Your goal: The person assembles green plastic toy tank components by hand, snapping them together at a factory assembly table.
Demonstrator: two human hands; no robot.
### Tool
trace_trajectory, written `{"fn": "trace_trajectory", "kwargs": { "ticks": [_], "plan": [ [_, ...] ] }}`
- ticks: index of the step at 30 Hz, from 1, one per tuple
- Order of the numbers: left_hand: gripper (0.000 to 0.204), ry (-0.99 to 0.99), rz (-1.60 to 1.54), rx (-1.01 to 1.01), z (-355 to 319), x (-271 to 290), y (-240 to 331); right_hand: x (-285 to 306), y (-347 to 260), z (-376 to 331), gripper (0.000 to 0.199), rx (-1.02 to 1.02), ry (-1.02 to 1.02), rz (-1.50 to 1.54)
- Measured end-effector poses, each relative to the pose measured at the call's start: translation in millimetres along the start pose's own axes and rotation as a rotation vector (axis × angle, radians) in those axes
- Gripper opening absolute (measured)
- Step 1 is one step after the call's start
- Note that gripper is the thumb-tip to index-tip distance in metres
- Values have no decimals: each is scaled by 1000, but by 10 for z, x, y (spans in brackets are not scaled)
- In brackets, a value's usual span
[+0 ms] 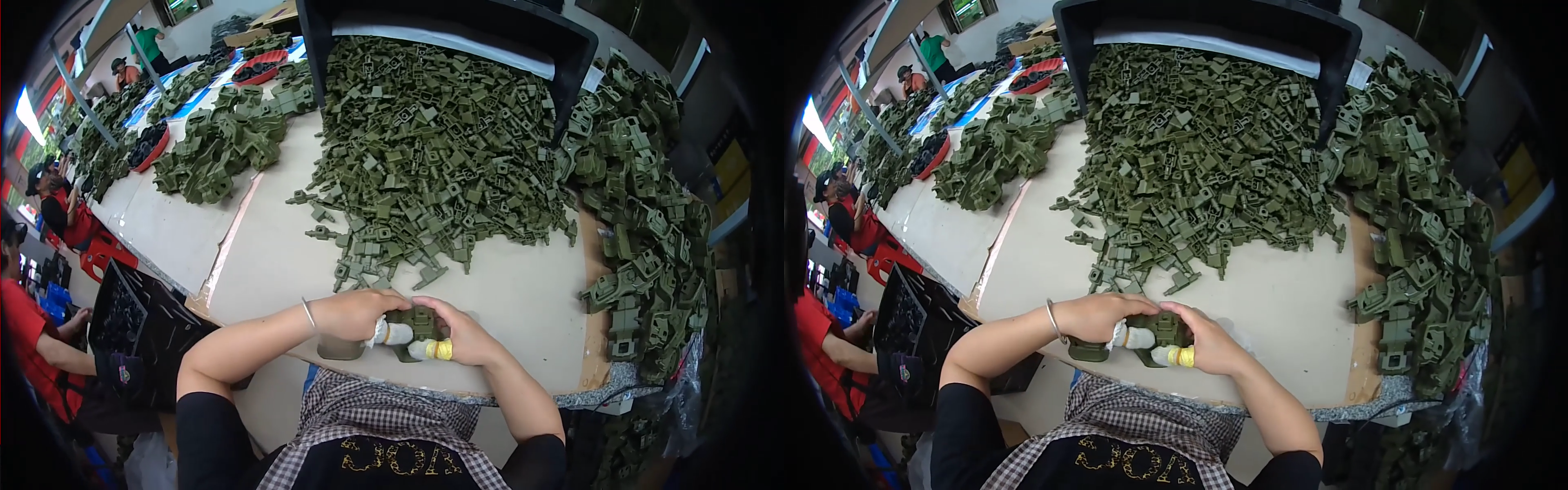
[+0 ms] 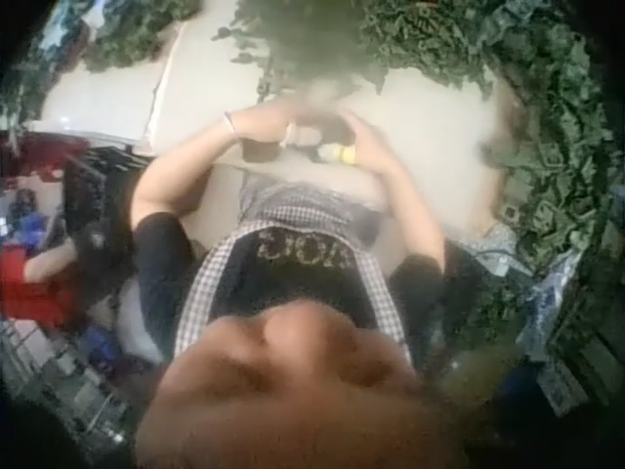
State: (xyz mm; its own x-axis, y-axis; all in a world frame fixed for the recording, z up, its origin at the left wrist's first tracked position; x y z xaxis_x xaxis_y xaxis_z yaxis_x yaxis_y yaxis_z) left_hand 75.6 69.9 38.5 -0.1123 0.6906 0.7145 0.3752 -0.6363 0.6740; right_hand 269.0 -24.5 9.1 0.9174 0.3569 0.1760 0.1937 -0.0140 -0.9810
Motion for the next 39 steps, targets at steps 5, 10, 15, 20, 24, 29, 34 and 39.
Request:
{"fn": "trace_trajectory", "kwargs": {
  "ticks": [5, 10, 15, 20, 24, 29, 34, 39],
  "plan": [
    [42, -13, 39, 6, 81, 39, 73, -17, 78, -48, 68, 38, 56, 71],
    [37, -69, -1, 63, 110, 65, 61, 1, -28, -42, 58, -43, 60, -27],
    [48, 140, -58, -84, -73, 181, 33, 207, 109, -60, 59, 32, 39, 109],
    [55, 182, -254, 130, -591, 53, -103, 411, 82, -232, 62, -67, 84, 266],
    [49, 442, -319, 68, -630, -305, -241, 316, -203, -197, 62, -106, 167, 138],
    [50, 513, -383, 65, -579, -433, -201, -178, -735, -41, 48, 373, 282, -718],
    [53, 531, -453, 49, -557, -557, -176, -370, -434, 189, 41, 433, 216, -848],
    [48, 627, -761, 85, -567, -655, -204, -413, -434, 172, 41, 311, 239, -681]
  ]
}}
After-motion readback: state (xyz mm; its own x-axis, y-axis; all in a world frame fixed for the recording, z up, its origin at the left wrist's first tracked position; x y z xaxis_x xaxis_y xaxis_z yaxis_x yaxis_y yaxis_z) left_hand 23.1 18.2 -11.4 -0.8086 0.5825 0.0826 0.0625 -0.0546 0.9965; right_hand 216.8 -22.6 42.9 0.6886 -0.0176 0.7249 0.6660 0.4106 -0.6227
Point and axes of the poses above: each hand's wrist, its own z-axis towards the middle knuckle, its own x-axis out of the back of the hand, y = z × x, the point moved 1 cm from there along z, towards the middle knuckle, and after that the axes turned 5 degrees about z, right-handed, at the moved point
